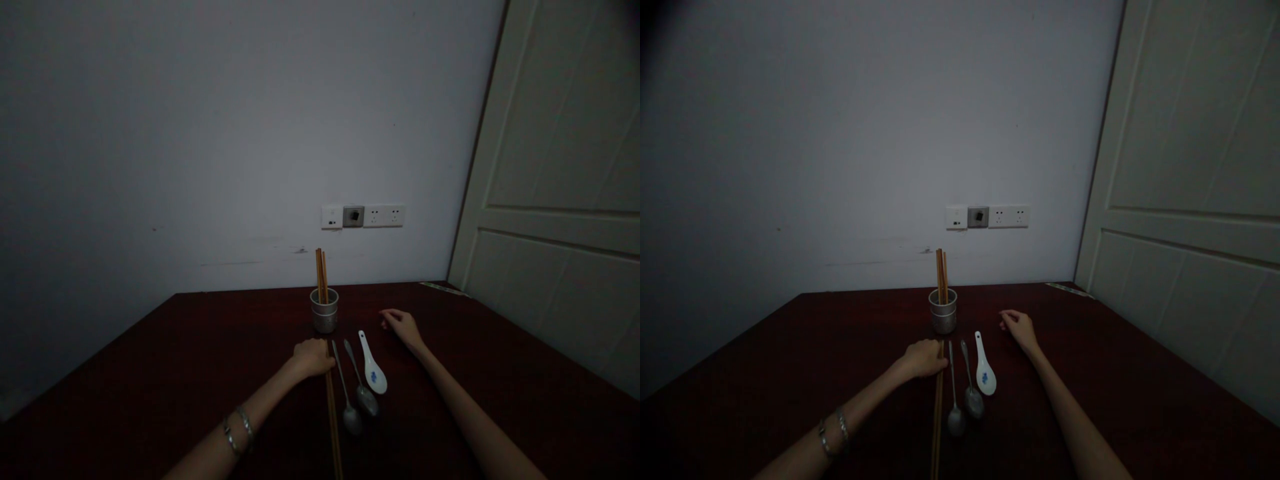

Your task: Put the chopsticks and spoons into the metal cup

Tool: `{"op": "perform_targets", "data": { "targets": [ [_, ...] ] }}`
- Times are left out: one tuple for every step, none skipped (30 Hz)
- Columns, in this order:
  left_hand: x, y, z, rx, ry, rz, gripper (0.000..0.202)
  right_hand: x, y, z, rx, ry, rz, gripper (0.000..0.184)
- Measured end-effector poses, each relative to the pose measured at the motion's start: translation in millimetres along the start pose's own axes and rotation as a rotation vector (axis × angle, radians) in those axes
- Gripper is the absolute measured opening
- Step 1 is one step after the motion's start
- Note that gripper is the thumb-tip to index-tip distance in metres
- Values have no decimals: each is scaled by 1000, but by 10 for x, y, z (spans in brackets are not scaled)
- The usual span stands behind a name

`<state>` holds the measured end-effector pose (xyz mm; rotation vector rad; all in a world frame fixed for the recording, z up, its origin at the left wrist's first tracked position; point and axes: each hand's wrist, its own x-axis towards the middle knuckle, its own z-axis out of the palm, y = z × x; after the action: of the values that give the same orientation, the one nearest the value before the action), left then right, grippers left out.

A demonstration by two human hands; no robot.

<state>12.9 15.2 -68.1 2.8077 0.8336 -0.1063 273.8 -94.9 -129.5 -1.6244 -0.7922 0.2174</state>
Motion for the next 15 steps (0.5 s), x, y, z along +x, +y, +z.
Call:
{"op": "perform_targets", "data": {
  "targets": [
    [-8, 9, 0, 2, 14, -1, 32, 3, 6, -1, 0, -3, 2, 31],
    [-17, 19, -2, 3, 32, 2, 31, 6, 13, -1, -1, -4, 4, 32],
    [-26, 28, -5, -1, 49, 7, 30, 10, 20, -2, -2, -6, 4, 33],
    [-32, 35, -8, -17, 56, 7, 28, 13, 26, -3, -3, -8, 2, 33],
    [-35, 40, -8, -39, 61, 7, 27, 15, 32, -3, -3, -8, -1, 33],
    [-33, 40, -5, -64, 67, 8, 25, 15, 35, -4, -5, -8, -6, 33],
    [-27, 36, 2, -93, 76, 12, 24, 14, 36, -4, -8, -7, -9, 33],
    [-15, 26, 13, -125, 89, 19, 22, 12, 35, -5, -10, -4, -11, 32],
    [1, 13, 27, -160, 96, 26, 20, 9, 32, -5, -13, -2, -11, 32],
    [19, -4, 43, -202, 93, 32, 17, 6, 27, -6, -14, -2, -9, 31],
    [39, -23, 59, -254, 75, 32, 16, 2, 21, -7, -12, -2, -7, 31],
    [58, -42, 74, -314, 38, 21, 16, -2, 14, -7, -10, -4, -5, 31],
    [75, -60, 86, -377, -10, 4, 17, -6, 6, -7, -6, -4, -2, 31],
    [89, -77, 95, -438, -58, -15, 17, -9, -3, -7, -3, -7, -1, 31],
    [100, -91, 100, -492, -94, -35, 17, -13, -11, -6, -1, -8, -1, 31]
  ]
}}
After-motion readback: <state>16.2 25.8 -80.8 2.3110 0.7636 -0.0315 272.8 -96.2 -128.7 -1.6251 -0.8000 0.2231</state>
